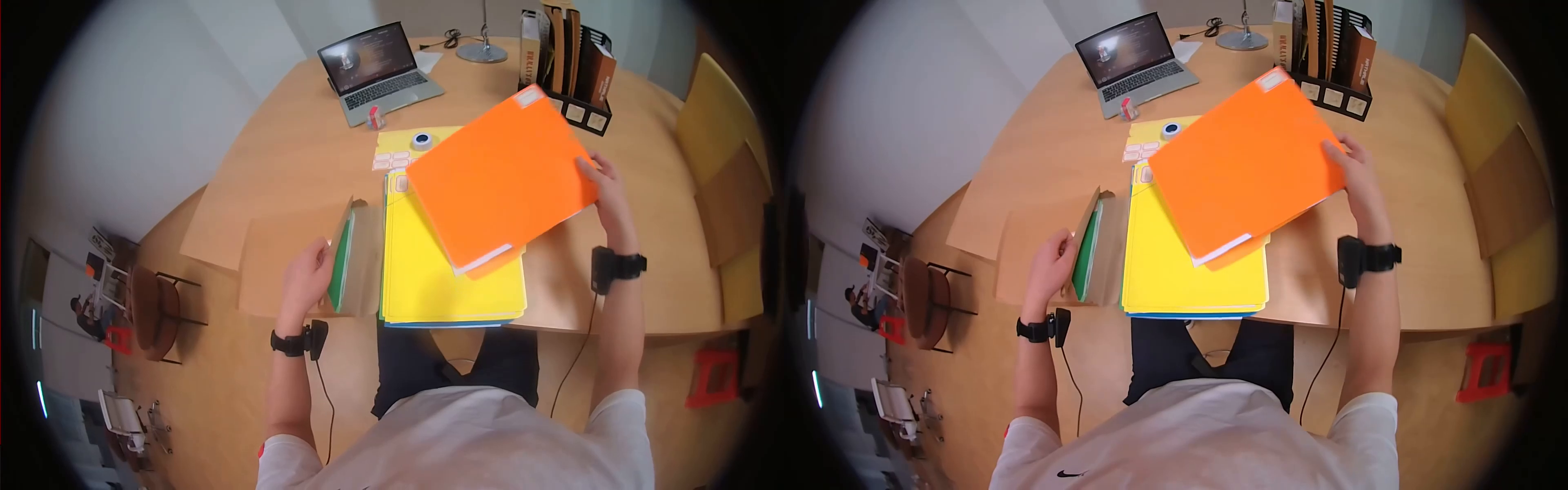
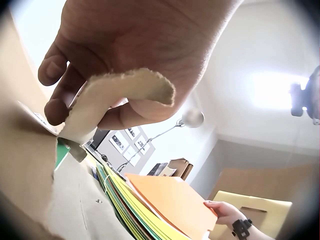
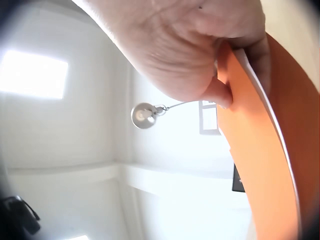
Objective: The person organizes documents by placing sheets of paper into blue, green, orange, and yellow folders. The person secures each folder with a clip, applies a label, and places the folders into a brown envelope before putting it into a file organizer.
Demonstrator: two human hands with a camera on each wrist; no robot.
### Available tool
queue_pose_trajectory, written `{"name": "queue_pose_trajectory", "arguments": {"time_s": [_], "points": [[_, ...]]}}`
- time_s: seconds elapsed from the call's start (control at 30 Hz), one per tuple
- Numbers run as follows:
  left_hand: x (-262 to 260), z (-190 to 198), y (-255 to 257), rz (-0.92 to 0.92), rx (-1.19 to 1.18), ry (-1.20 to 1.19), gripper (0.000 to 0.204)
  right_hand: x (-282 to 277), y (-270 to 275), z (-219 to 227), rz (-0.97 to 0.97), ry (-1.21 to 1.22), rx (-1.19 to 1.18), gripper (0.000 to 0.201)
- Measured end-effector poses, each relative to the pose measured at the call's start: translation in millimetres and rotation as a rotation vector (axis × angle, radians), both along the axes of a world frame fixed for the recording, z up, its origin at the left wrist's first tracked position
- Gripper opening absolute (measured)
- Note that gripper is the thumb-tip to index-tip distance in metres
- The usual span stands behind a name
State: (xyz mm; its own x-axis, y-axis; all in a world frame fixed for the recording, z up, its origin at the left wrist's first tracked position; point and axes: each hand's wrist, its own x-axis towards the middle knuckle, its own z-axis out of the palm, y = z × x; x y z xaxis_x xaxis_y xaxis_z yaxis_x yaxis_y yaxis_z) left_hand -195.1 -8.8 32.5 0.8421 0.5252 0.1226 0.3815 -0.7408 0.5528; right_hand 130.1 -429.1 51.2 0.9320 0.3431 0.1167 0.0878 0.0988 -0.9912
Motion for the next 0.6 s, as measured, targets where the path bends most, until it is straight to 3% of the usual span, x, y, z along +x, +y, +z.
{"name": "queue_pose_trajectory", "arguments": {"time_s": [0.17,0.3,0.6], "points": [[4.0,5.0,-6.2,-0.011,0.002,0.014,0.019,-41.9,-14.0,-6.0,-0.047,0.119,0.315,0.029],[4.4,-1.5,-4.1,-0.014,0.002,0.000,0.019,-57.8,-7.0,-56.1,-0.016,0.129,0.170,0.027],[2.3,-4.4,-0.1,-0.038,0.017,-0.059,0.019,-75.5,14.9,-70.7,-0.111,0.058,-0.051,0.025]]}}
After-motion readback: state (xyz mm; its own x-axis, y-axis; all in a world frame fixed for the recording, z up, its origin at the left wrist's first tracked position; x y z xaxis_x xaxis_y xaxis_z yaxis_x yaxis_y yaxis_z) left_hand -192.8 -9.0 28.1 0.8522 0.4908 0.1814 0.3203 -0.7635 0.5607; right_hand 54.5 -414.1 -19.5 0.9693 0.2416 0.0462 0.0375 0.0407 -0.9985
